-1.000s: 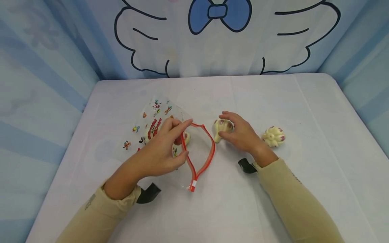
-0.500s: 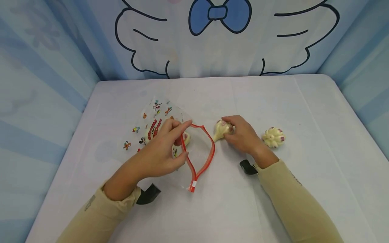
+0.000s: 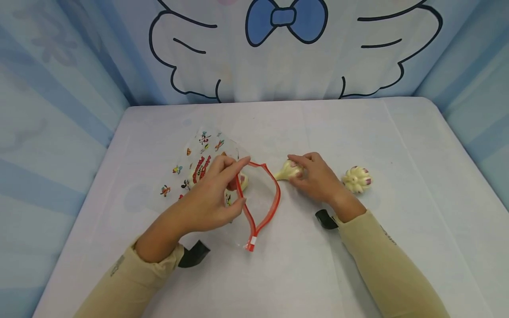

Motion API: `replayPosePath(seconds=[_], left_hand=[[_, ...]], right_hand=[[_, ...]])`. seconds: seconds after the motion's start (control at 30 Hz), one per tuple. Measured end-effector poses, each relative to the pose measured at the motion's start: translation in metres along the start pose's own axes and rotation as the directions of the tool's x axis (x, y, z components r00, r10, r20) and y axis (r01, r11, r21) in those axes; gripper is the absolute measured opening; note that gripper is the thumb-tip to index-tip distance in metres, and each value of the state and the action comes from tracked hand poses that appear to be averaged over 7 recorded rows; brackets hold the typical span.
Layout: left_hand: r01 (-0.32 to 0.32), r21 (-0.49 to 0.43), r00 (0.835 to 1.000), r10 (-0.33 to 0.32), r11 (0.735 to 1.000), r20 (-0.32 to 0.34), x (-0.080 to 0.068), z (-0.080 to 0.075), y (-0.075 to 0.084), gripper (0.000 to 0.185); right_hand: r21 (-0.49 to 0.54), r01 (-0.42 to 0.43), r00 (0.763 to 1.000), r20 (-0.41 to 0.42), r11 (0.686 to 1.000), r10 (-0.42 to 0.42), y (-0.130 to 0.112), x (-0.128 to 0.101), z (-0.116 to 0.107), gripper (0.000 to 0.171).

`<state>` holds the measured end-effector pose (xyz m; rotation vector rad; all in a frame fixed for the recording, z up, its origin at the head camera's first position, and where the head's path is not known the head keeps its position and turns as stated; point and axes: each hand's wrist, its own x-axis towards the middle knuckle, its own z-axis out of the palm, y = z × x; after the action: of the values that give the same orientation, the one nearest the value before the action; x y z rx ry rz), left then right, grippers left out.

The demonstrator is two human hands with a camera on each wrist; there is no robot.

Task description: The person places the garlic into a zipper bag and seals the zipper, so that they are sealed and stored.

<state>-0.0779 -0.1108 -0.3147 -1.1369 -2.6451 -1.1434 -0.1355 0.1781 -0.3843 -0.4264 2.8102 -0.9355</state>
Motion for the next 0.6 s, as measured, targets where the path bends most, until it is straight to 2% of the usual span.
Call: replayPosePath(seconds=[0.13,0.27,0.6], left_hand=[[0.005,-0.01,1.0,-0.005,1.0,0.002,0.0001,-0.0002,-0.0006,0.073],[0.018,-0.028,1.0,-0.018,0.999,0.008,0.0002,-0.0002,-0.001,0.073],[0.023,-0.026,1.0,-0.023,0.999,0.013,0.0008,0.0004,-0.0013,0.073]], right_hand=[[-0.023,0.038,0.999,0.014,0.999,-0.037,0.0022,0.0003,0.0009,0.062],[0.003,0.057,0.998,-0.009,0.998,-0.057,0.0038,-0.0004,0.0006,0.059],[0.023,0.002,0.998,-0.059,1.0,0.0,0.0041,-0.0066,0.0008,0.053]])
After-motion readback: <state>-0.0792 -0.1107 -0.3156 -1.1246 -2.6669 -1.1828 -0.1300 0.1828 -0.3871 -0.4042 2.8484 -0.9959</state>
